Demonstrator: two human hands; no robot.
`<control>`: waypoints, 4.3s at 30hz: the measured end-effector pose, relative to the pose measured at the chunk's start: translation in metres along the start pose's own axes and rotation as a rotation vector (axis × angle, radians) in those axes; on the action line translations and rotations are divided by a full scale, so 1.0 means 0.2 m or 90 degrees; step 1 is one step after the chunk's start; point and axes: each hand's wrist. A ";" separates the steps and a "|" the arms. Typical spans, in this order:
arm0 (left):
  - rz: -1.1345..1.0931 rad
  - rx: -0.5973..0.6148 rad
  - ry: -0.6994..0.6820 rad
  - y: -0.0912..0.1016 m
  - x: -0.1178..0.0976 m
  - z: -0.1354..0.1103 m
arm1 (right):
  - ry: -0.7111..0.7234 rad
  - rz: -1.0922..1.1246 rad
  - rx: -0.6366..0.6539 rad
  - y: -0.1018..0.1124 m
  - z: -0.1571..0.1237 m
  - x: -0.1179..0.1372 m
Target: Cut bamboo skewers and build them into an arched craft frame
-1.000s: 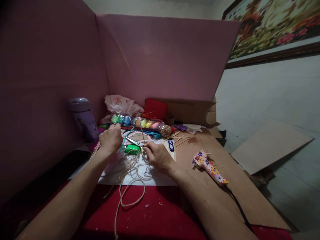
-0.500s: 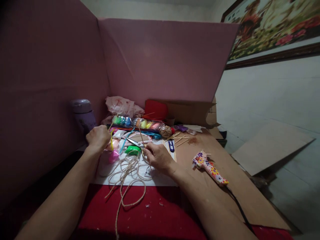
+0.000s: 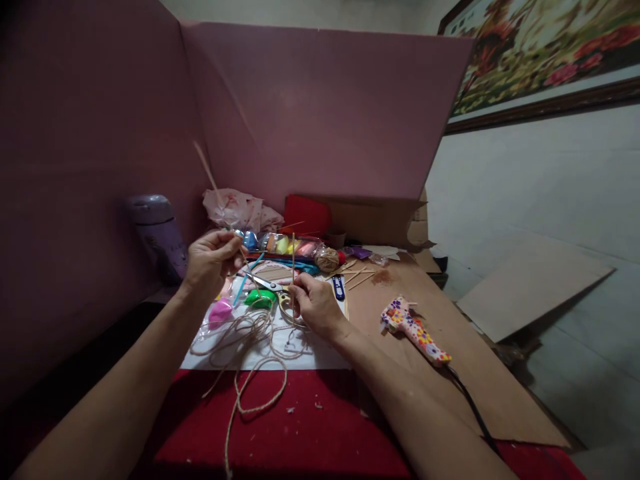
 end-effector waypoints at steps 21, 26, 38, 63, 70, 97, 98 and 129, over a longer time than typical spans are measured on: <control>0.017 0.182 0.266 -0.11 0.17 -0.17 | -0.203 0.236 0.135 -0.02 0.00 0.02; 0.004 0.155 0.301 -0.12 0.16 -0.16 | -0.248 0.296 0.159 -0.01 0.00 0.02; -0.038 0.143 0.371 -0.10 0.16 -0.14 | -0.274 0.335 0.188 0.00 -0.01 0.02; -0.035 0.113 0.247 -0.06 0.14 -0.11 | -0.235 0.280 0.224 0.02 0.01 0.01; -0.006 0.132 0.161 -0.08 0.15 -0.12 | -0.146 0.192 0.155 -0.02 -0.01 0.00; 0.070 0.241 0.120 -0.11 0.09 -0.16 | 0.036 0.025 0.138 -0.02 -0.01 -0.07; 0.064 0.238 0.121 -0.11 0.09 -0.16 | 0.039 0.023 0.133 -0.03 -0.01 -0.07; -0.033 0.183 0.085 -0.12 0.10 -0.17 | -0.066 -0.035 0.124 -0.07 -0.03 -0.06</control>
Point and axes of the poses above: each hand's wrist, its own z-axis towards the middle knuckle, its own y-axis out of the back of the hand, x = y × z, and after that the axes turned 11 degrees about -x, right-handed
